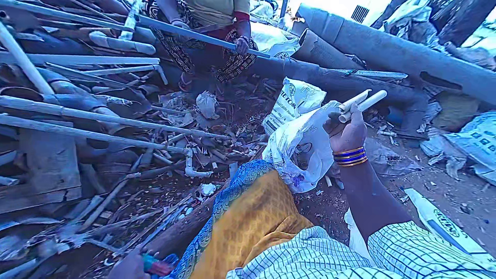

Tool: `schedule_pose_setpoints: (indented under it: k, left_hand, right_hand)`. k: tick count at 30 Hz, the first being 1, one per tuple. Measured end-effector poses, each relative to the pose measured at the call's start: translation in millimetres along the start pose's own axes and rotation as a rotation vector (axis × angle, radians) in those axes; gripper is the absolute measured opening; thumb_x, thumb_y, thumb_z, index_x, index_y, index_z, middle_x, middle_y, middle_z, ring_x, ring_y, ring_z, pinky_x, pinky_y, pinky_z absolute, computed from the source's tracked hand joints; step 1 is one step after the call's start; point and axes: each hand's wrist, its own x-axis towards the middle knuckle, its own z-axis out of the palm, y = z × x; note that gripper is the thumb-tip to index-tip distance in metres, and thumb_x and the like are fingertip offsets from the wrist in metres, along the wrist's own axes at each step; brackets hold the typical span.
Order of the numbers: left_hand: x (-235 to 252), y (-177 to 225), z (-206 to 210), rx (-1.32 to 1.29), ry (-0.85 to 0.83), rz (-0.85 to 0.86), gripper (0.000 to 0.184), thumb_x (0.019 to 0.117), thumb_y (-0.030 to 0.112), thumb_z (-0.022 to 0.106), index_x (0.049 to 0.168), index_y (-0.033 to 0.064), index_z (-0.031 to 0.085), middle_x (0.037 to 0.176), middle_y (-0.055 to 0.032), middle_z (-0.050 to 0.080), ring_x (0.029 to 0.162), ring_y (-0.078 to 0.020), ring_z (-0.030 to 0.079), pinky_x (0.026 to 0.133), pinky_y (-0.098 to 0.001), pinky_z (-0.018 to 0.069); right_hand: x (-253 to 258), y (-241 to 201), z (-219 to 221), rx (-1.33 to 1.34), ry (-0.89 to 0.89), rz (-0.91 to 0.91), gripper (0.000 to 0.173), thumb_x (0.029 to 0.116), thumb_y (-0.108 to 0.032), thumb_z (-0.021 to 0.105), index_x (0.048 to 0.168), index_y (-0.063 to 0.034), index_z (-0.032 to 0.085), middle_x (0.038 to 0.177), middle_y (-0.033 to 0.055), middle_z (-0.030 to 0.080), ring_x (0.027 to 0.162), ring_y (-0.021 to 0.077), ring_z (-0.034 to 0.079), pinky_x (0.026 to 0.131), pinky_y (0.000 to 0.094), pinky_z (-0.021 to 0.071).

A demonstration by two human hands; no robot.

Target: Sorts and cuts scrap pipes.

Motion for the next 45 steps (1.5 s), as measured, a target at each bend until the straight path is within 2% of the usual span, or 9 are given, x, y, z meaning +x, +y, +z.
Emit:
schedule_pose_setpoints:
  k: [4,7,12,16,22,25,29,38,45]
  left_hand:
    - [-41.8,17.7,2.8,0.056,0.048,0.024,0.024,0.1093,0.017,0.041,0.116,-0.0013,0.054,0.094,-0.0046,0.050,0.070,-0.0100,0.052,0.067,-0.0276,0.0491]
    - [-52.7,20.2,4.8,-0.026,0.115,0.007,0.022,0.1076,0.018,0.045,0.117,0.0010,0.054,0.093,-0.0041,0.051,0.071,-0.0111,0.052,0.066,-0.0301,0.0485]
    - [-58.1,32.7,5.9,-0.468,0.226,-0.051,0.010,0.1075,0.018,0.047,0.107,0.0091,0.050,0.081,-0.0014,0.050,0.061,-0.0105,0.053,0.057,-0.0267,0.0511]
    - [-68.1,43.8,24.5,-0.663,0.231,-0.064,0.010,0.1074,0.016,0.046,0.103,0.0087,0.049,0.080,-0.0031,0.053,0.061,-0.0120,0.056,0.058,-0.0281,0.0550]
    - [-53.7,49.6,38.9,-0.672,0.207,-0.063,0.023,0.1086,0.013,0.044,0.121,-0.0047,0.052,0.093,-0.0127,0.059,0.073,-0.0188,0.065,0.067,-0.0348,0.0588]
    - [-37.1,54.9,40.3,-0.796,0.116,0.000,0.031,0.1121,0.015,0.034,0.131,-0.0071,0.046,0.106,-0.0171,0.067,0.090,-0.0226,0.072,0.079,-0.0371,0.0610]
    - [-17.8,55.6,41.1,-0.703,0.040,0.075,0.034,0.1127,0.013,0.031,0.133,-0.0086,0.047,0.118,-0.0172,0.067,0.100,-0.0201,0.070,0.088,-0.0349,0.0585]
    - [6.0,58.6,39.9,-0.438,0.099,-0.086,0.037,0.1125,0.012,0.034,0.144,-0.0060,0.039,0.123,-0.0197,0.060,0.099,-0.0183,0.067,0.086,-0.0317,0.0551]
    - [21.4,39.4,23.2,-0.419,0.157,-0.205,0.036,0.1120,0.012,0.035,0.143,-0.0064,0.042,0.124,-0.0221,0.061,0.100,-0.0233,0.067,0.086,-0.0369,0.0550]
  right_hand:
    - [8.8,62.0,-65.7,-0.618,0.028,-0.031,0.040,0.1146,-0.031,0.028,0.133,0.0005,0.044,0.093,0.0114,0.069,0.070,0.0172,0.070,0.070,0.0320,0.0604]
    - [12.3,88.1,-81.1,-1.031,-0.015,0.270,0.058,0.1077,-0.027,0.054,0.151,0.0066,0.035,0.142,0.0300,0.052,0.128,0.0372,0.055,0.106,0.0503,0.0445]
    - [-19.6,101.5,-34.3,-1.082,-0.127,-0.485,0.079,0.0968,-0.030,0.061,0.152,0.0138,0.026,0.152,0.0326,0.039,0.140,0.0320,0.045,0.114,0.0381,0.0381]
    - [-44.4,145.0,33.4,-0.814,-0.723,-0.838,0.049,0.0925,-0.016,0.063,0.132,0.0112,0.053,0.138,0.0330,0.053,0.130,0.0342,0.053,0.106,0.0377,0.0444]
    - [-131.6,213.9,142.6,-1.471,-2.044,-0.063,0.054,0.1083,-0.037,0.051,0.148,-0.0001,0.050,0.142,0.0246,0.056,0.133,0.0393,0.054,0.113,0.0564,0.0394]
    - [-175.3,252.6,156.9,-1.320,-2.293,0.209,0.064,0.1087,-0.039,0.050,0.154,0.0047,0.037,0.145,0.0295,0.053,0.135,0.0409,0.053,0.115,0.0554,0.0373]
    - [-200.2,308.0,154.8,-1.193,-2.287,0.347,0.051,0.1098,-0.035,0.049,0.131,0.0106,0.052,0.117,0.0302,0.061,0.108,0.0400,0.061,0.097,0.0554,0.0457]
    - [-158.6,431.5,199.2,-1.562,-2.409,0.372,0.058,0.1132,-0.038,0.036,0.139,0.0102,0.055,0.137,0.0339,0.058,0.133,0.0463,0.053,0.114,0.0609,0.0349]
    - [-105.6,540.5,212.3,-1.686,-1.392,0.525,0.060,0.1076,-0.038,0.052,0.147,0.0065,0.045,0.146,0.0284,0.053,0.138,0.0369,0.051,0.116,0.0514,0.0373]
